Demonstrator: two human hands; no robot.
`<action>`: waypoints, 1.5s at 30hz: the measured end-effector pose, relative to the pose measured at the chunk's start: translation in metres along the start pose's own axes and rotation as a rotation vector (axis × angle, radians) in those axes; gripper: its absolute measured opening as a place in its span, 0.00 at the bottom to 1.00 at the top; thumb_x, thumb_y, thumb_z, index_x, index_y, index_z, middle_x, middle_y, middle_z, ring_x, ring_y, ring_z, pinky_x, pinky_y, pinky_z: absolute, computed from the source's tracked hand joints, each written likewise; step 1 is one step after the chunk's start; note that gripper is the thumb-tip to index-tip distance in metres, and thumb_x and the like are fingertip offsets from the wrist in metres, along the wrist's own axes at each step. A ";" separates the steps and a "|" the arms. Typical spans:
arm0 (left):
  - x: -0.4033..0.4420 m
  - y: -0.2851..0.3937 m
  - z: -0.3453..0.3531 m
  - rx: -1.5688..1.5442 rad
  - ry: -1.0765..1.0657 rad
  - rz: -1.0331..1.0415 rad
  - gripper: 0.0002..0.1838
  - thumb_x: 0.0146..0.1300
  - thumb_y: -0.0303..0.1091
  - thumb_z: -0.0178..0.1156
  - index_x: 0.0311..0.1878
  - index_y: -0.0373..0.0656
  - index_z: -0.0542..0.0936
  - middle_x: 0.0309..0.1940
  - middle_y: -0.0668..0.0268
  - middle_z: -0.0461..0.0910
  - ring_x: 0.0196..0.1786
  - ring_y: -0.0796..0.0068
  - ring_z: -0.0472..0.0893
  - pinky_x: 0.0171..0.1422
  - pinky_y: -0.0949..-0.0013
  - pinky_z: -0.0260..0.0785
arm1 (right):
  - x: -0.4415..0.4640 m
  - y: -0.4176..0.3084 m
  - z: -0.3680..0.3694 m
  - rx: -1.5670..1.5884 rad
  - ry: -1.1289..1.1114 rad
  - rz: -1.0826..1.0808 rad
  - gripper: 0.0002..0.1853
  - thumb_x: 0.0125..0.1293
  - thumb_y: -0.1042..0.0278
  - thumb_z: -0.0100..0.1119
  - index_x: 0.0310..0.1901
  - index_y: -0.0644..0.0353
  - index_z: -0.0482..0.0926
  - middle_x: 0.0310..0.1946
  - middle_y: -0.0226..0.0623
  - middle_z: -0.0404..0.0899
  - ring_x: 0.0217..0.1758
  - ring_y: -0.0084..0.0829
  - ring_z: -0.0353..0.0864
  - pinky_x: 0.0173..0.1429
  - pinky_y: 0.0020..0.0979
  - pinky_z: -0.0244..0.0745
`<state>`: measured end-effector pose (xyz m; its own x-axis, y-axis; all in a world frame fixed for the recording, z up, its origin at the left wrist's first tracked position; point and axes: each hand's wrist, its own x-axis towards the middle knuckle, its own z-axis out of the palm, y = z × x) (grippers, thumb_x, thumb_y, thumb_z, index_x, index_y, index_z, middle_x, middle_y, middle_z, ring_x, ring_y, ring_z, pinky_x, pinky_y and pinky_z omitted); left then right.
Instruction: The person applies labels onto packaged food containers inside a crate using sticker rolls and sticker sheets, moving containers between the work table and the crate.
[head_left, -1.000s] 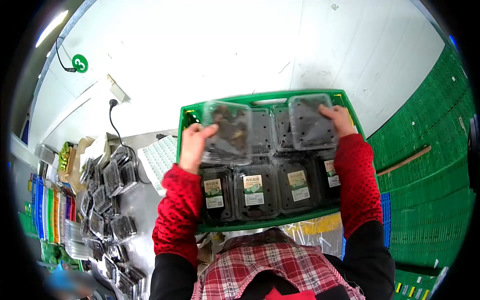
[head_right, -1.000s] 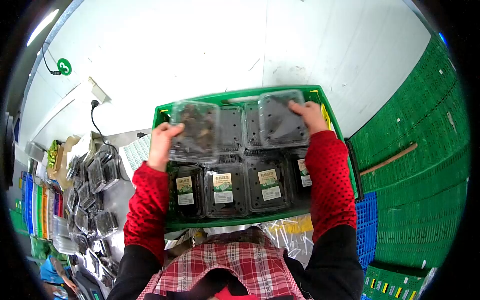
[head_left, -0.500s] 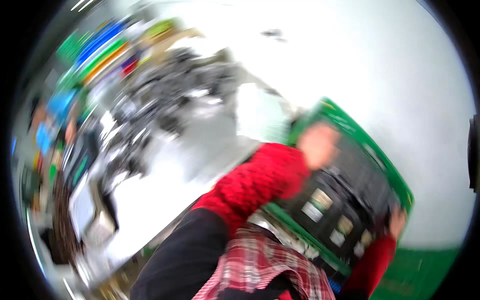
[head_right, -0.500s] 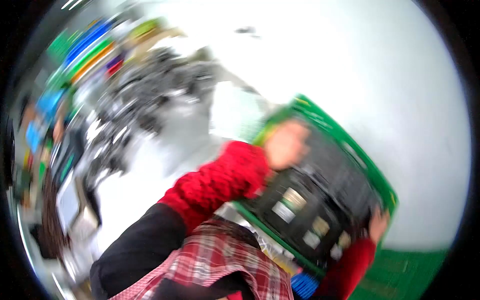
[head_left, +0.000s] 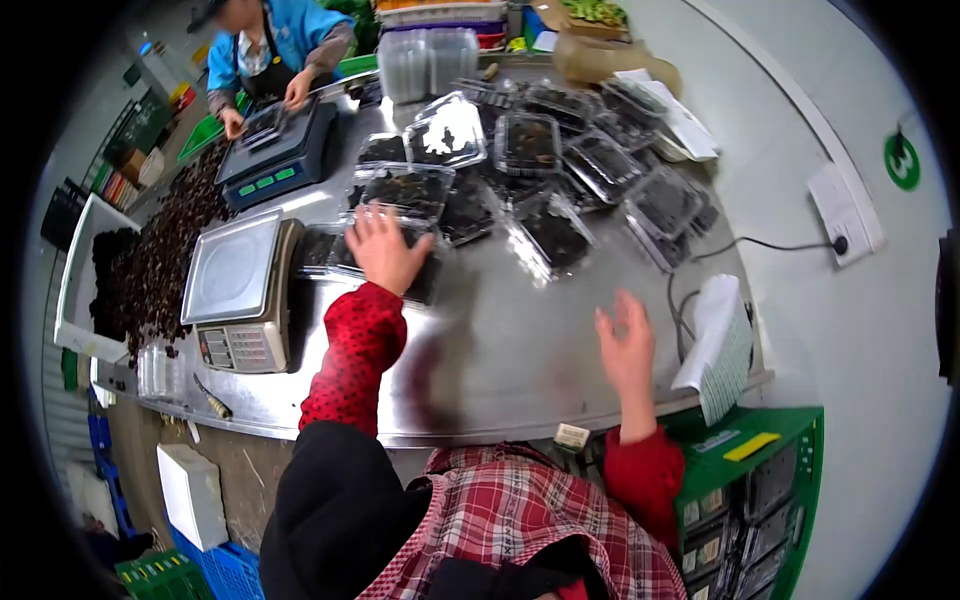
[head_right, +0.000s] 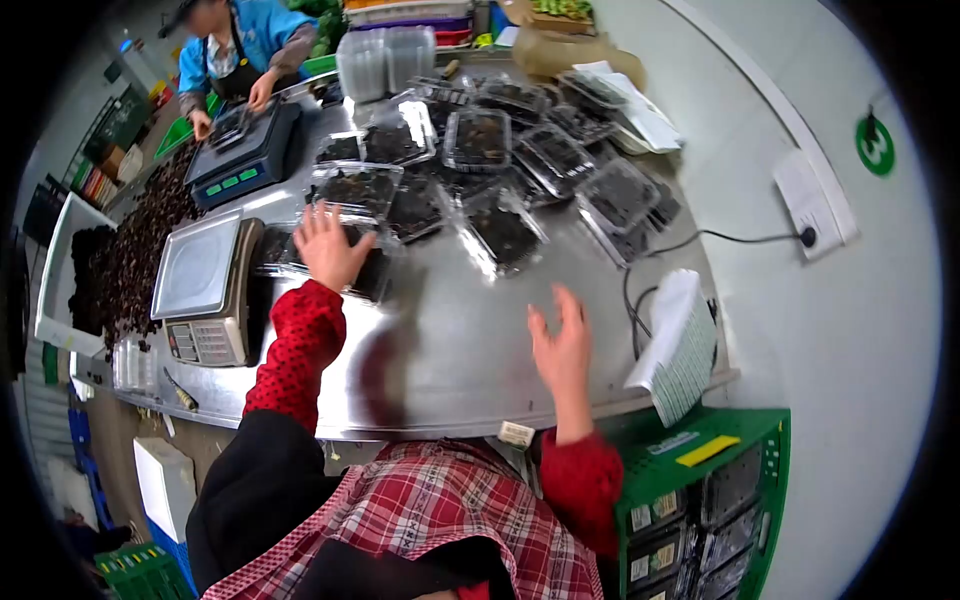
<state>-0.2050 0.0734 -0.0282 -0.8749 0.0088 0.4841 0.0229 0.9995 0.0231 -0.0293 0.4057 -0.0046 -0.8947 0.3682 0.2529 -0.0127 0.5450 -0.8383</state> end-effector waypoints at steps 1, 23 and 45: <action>0.007 -0.025 0.004 0.029 -0.091 -0.149 0.48 0.52 0.68 0.64 0.66 0.39 0.71 0.69 0.49 0.67 0.75 0.46 0.59 0.74 0.39 0.48 | 0.029 0.013 0.021 -0.112 0.011 -0.112 0.25 0.61 0.64 0.67 0.58 0.66 0.74 0.52 0.51 0.77 0.51 0.47 0.77 0.55 0.42 0.74; 0.049 -0.078 0.046 -0.755 -0.733 -0.193 0.51 0.41 0.62 0.75 0.60 0.29 0.74 0.60 0.44 0.75 0.60 0.51 0.78 0.66 0.60 0.68 | 0.153 0.007 0.158 0.872 -0.560 0.603 0.19 0.59 0.77 0.66 0.51 0.67 0.71 0.46 0.40 0.78 0.48 0.32 0.80 0.55 0.34 0.75; -0.006 -0.084 -0.015 -0.664 -1.029 -0.448 0.55 0.44 0.56 0.78 0.68 0.29 0.67 0.62 0.46 0.73 0.64 0.56 0.74 0.70 0.62 0.64 | 0.115 0.035 0.065 0.213 -0.732 0.493 0.18 0.57 0.65 0.72 0.32 0.54 0.66 0.26 0.21 0.63 0.32 0.15 0.61 0.36 0.24 0.60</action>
<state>-0.1947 -0.0115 -0.0203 -0.8287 -0.0038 -0.5597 -0.3916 0.7184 0.5750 -0.1617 0.4181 -0.0367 -0.8795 -0.0878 -0.4678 0.4300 0.2748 -0.8600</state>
